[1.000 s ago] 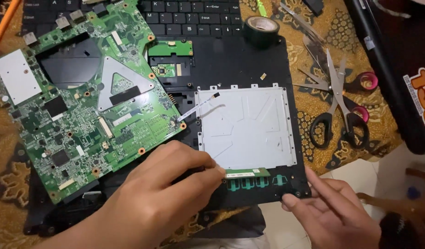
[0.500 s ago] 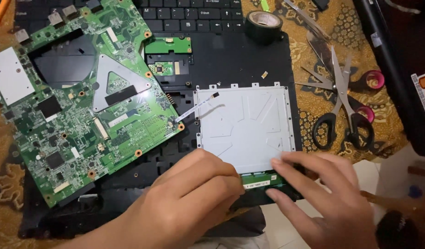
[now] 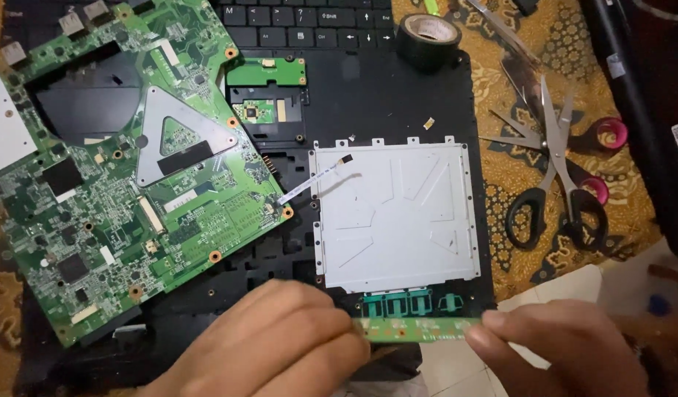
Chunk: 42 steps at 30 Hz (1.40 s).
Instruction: Connecting ribbon cables to small PCB modules and installing them into a laptop chassis during assembly.
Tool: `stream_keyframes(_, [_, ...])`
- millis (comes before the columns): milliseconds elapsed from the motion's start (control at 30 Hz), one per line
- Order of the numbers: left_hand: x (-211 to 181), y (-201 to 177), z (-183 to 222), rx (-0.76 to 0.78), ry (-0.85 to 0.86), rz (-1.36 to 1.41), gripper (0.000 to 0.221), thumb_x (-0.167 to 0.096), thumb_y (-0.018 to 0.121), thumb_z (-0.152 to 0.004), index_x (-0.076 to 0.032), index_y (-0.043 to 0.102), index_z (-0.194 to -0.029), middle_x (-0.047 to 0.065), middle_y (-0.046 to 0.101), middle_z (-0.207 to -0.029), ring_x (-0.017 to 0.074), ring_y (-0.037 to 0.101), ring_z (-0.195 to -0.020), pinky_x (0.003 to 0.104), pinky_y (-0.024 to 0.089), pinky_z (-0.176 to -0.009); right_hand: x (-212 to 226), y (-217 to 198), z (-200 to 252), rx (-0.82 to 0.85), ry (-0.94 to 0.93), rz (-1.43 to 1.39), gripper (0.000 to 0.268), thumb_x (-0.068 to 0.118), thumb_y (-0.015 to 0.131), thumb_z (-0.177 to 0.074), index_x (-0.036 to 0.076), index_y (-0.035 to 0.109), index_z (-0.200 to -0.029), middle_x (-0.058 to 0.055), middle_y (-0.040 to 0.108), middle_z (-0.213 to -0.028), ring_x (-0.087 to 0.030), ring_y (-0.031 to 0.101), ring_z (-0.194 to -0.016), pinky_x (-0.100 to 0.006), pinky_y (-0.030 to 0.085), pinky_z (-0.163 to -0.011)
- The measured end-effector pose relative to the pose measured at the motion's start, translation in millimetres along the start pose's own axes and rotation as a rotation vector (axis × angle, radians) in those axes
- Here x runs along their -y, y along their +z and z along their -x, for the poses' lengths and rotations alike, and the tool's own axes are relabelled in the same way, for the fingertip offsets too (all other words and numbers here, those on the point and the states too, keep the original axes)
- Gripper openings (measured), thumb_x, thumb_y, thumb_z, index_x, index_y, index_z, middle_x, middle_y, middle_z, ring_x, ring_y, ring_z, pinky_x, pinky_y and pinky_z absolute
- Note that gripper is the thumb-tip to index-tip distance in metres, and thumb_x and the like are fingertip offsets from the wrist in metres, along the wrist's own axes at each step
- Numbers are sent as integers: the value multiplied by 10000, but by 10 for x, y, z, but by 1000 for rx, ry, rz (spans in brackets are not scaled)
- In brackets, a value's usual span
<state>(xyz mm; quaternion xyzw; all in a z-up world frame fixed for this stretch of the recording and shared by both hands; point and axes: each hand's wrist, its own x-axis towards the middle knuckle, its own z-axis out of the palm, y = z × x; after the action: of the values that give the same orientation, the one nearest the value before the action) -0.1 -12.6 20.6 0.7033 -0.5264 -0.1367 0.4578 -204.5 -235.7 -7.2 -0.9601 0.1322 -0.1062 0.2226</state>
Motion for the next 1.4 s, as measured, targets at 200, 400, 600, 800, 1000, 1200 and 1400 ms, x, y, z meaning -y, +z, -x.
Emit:
stream_keyframes(200, [136, 51, 109, 124, 54, 9, 277, -241, 491, -1108, -31, 658, -1180, 111, 683, -1102, 298, 640, -980, 439, 508, -867, -323, -32, 352, 89, 740, -776, 806, 32, 853, -535, 11, 708, -1328, -140, 723, -1299, -338, 809, -1335, -463, 712, -1107])
stream_keyframes(400, [177, 110, 165, 112, 23, 18, 318, -243, 389, -1132, -66, 650, -1175, 71, 677, -1098, 261, 637, -979, 395, 501, -876, -241, 85, 149, 66, 323, -238, 616, 87, 878, -613, 103, 713, -1207, -59, 713, -1060, -131, 787, -867, -250, 714, -849])
stream_keyframes(600, [122, 152, 141, 110, -115, -29, 365, -288, 360, -1145, -151, 689, -1068, -44, 692, -1058, 138, 644, -996, 292, 485, -872, -479, 92, 317, 213, 549, -231, 550, 92, 849, -648, 157, 812, -1192, -1, 812, -1144, -163, 803, -1085, -259, 690, -942])
stream_keyframes(800, [187, 192, 130, 144, -203, 117, 369, -327, 389, -1137, -141, 700, -1207, -53, 717, -1144, 139, 671, -1049, 294, 473, -896, -445, 11, 17, 229, 349, -13, 394, 315, 824, -699, 297, 861, -1091, 57, 811, -1049, -180, 751, -1068, -387, 567, -957])
stream_keyframes(1000, [241, 202, 131, 164, -166, 63, 373, -351, 364, -1147, -188, 693, -1216, -81, 688, -1120, 137, 628, -975, 284, 420, -815, -434, 19, -59, 290, 172, -163, 506, 316, 730, -752, 278, 784, -1254, 47, 724, -1310, -187, 680, -1294, -342, 629, -993])
stream_keyframes(1200, [213, 263, 126, 73, -245, 43, 351, -320, 415, -1126, -182, 723, -1030, -105, 718, -1003, 77, 650, -903, 250, 422, -737, -582, 128, 8, 259, 115, -79, 555, 282, 819, -681, 235, 742, -1229, 76, 756, -1217, -149, 725, -1181, -298, 619, -982])
stream_keyframes(1400, [220, 293, 125, 115, -285, 34, 403, -330, 372, -1132, -182, 733, -1031, -109, 721, -1021, 61, 634, -898, 246, 426, -766, -525, 112, 79, 267, 179, -166, 542, 248, 809, -689, 262, 770, -1229, 76, 738, -1249, -142, 702, -1234, -274, 641, -948])
